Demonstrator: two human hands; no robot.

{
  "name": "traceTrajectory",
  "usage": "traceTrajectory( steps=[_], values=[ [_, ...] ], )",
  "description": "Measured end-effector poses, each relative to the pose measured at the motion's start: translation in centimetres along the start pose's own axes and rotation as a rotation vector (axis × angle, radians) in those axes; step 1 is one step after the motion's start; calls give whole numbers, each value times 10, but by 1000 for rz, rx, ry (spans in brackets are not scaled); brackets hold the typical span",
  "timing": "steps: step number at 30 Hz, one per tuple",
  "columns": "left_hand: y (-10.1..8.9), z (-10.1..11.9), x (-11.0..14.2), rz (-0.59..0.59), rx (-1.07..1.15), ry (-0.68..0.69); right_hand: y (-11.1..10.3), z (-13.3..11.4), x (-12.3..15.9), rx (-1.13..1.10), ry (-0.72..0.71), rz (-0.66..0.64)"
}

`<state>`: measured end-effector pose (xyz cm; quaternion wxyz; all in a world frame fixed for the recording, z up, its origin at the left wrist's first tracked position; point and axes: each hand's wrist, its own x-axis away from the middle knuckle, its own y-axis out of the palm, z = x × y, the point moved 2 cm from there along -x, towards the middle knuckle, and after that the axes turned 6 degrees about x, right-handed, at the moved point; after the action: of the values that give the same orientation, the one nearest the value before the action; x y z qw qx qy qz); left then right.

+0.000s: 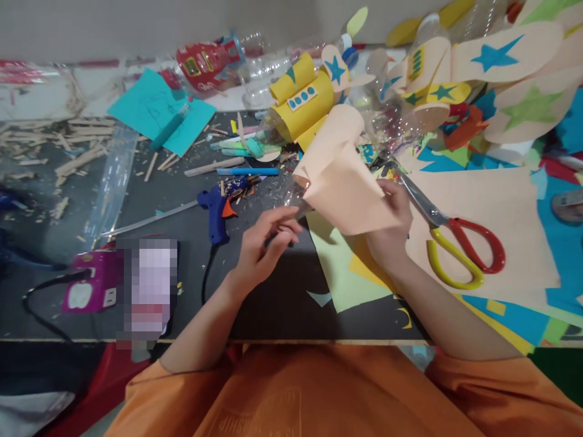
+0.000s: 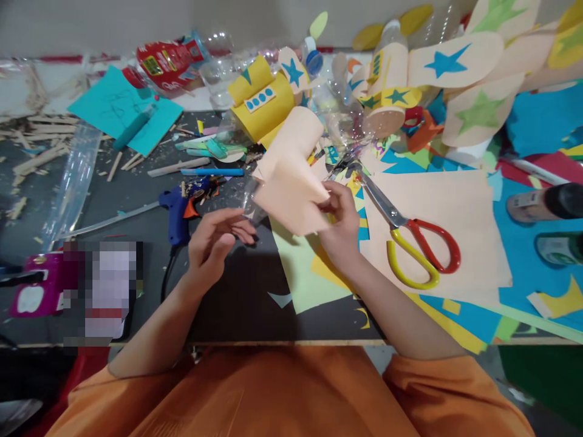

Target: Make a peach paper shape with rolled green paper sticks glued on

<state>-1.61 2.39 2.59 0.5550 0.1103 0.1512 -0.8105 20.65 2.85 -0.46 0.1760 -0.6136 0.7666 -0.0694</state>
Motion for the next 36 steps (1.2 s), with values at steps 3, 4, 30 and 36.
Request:
traceTrajectory(
  steps=[3,4,30,36],
  values=[
    [8,-5,2,-173,248,-111,3,-12,9,128,-215,111],
    [9,-7,2,-180,281,-135,3,-14,11,178,-288,127],
    [-9,4,-18,37,336,-748,-6,-12,-4,-61,-85,118],
    [-12,7,-20,-37,306,-715,-2,-16,-7,-139,19,93]
  ],
)
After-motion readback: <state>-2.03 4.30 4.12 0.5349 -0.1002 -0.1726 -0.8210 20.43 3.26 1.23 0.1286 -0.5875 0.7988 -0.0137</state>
